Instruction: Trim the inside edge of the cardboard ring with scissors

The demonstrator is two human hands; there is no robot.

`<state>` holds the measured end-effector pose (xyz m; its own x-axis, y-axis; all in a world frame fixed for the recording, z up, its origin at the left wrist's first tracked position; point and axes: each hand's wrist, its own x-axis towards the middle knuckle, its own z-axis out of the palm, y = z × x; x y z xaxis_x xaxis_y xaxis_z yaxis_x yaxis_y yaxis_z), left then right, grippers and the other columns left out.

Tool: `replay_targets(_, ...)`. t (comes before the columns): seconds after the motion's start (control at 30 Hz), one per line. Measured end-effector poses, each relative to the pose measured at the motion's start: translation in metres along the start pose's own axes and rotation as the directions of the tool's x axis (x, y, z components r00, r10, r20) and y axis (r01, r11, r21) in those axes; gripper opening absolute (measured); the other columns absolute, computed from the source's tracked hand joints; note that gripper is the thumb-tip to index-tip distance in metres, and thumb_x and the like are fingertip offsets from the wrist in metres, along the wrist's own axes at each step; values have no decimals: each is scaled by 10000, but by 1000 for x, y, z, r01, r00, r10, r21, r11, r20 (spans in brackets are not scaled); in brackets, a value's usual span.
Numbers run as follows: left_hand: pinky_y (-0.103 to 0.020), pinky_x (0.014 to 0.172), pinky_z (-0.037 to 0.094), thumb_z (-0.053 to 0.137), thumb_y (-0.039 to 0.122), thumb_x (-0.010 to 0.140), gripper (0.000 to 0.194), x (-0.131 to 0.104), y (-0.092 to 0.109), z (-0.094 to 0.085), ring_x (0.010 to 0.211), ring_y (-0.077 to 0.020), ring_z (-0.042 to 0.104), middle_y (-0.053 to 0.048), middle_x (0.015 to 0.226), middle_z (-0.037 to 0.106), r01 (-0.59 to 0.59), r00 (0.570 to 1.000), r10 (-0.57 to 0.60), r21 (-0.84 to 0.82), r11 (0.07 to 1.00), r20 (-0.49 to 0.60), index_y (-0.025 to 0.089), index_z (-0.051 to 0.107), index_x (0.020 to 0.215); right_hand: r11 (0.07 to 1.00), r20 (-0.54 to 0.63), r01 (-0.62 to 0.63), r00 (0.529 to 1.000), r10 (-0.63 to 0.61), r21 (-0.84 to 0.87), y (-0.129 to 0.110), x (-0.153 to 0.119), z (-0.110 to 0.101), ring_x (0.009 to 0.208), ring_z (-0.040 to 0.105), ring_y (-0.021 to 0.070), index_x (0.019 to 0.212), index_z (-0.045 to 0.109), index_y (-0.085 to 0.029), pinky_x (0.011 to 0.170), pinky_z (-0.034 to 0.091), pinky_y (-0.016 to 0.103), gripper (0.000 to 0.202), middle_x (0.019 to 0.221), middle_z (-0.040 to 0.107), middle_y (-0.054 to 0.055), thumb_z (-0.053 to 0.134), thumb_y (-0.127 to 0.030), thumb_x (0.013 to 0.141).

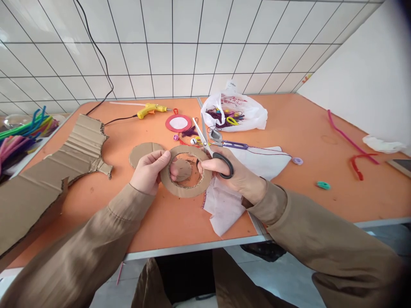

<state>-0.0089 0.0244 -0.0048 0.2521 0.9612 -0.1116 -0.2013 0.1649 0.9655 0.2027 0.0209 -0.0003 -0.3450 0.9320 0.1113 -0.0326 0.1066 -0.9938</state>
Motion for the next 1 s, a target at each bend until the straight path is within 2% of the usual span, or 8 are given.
replay_targets(0.07, -253, 501, 494, 824, 487, 747, 363, -2, 1, 2, 494, -140, 603, -26, 571, 677, -16, 1000, 16, -4, 1000, -6, 164, 661, 711, 999, -50, -6, 999, 9, 45, 1, 1, 0, 607, 416, 127, 655, 571, -217, 552, 311, 290, 169, 653, 504, -22, 691, -300, 740)
replay_targets(0.2, -307, 519, 518, 821, 541, 728, 393, 0, -1, 0, 518, -190, 645, -53, 608, 712, 82, 994, -80, -28, 996, 79, 172, 687, 747, 995, -121, -15, 992, 27, 102, 2, 2, 0, 586, 467, 124, 689, 610, -210, 545, 343, 290, 146, 634, 582, -20, 696, -304, 759)
replay_targets(0.33, -320, 484, 491, 719, 663, 771, 497, 3, -1, -4, 523, -218, 654, -81, 618, 713, 125, 987, -123, -6, 992, 107, 166, 732, 763, 996, -37, -37, 999, 40, 83, 1, 1, -1, 581, 501, 133, 771, 659, -221, 536, 365, 283, 97, 616, 597, -27, 677, -314, 752)
replay_targets(0.43, -296, 429, 412, 709, 674, 770, 514, 0, 2, -1, 471, -186, 598, -84, 590, 691, 116, 980, -122, 49, 992, 155, 170, 714, 665, 999, 55, -39, 998, 38, 19, 0, -1, -1, 562, 521, 129, 845, 696, -217, 532, 365, 277, 129, 600, 601, -31, 655, -290, 746)
replay_targets(0.6, -263, 424, 300, 808, 515, 748, 372, -8, 5, 7, 422, -110, 455, -31, 492, 610, 127, 963, -143, 83, 988, 231, 168, 720, 645, 1000, 118, -17, 993, 19, -10, -3, -5, 0, 592, 550, 133, 857, 688, -243, 573, 403, 287, 103, 636, 628, -31, 694, -288, 764)
replay_targets(0.73, -241, 436, 339, 854, 454, 712, 318, -5, 3, 5, 448, -110, 500, -22, 513, 635, 107, 974, -114, 46, 993, 197, 160, 733, 694, 998, 101, -31, 995, 24, 63, -4, -5, 0, 638, 579, 163, 872, 688, -258, 618, 445, 318, 151, 680, 654, -16, 706, -368, 769)
replay_targets(0.87, -242, 442, 404, 843, 414, 705, 283, 1, 3, -2, 436, -116, 530, -32, 547, 673, 78, 993, -79, 17, 997, 82, 154, 732, 694, 1000, 94, -15, 995, 14, 3, -2, -3, 0, 636, 520, 155, 641, 636, -234, 586, 400, 310, 163, 673, 612, 1, 682, -342, 754)
replay_targets(1.0, -269, 437, 415, 795, 457, 720, 308, -1, 4, -1, 434, -144, 545, -52, 544, 678, 121, 982, -129, 63, 991, 140, 164, 737, 647, 998, 115, -53, 992, 58, -41, 1, -5, -1, 613, 492, 139, 642, 631, -231, 570, 363, 292, 114, 636, 586, -17, 640, -261, 752)
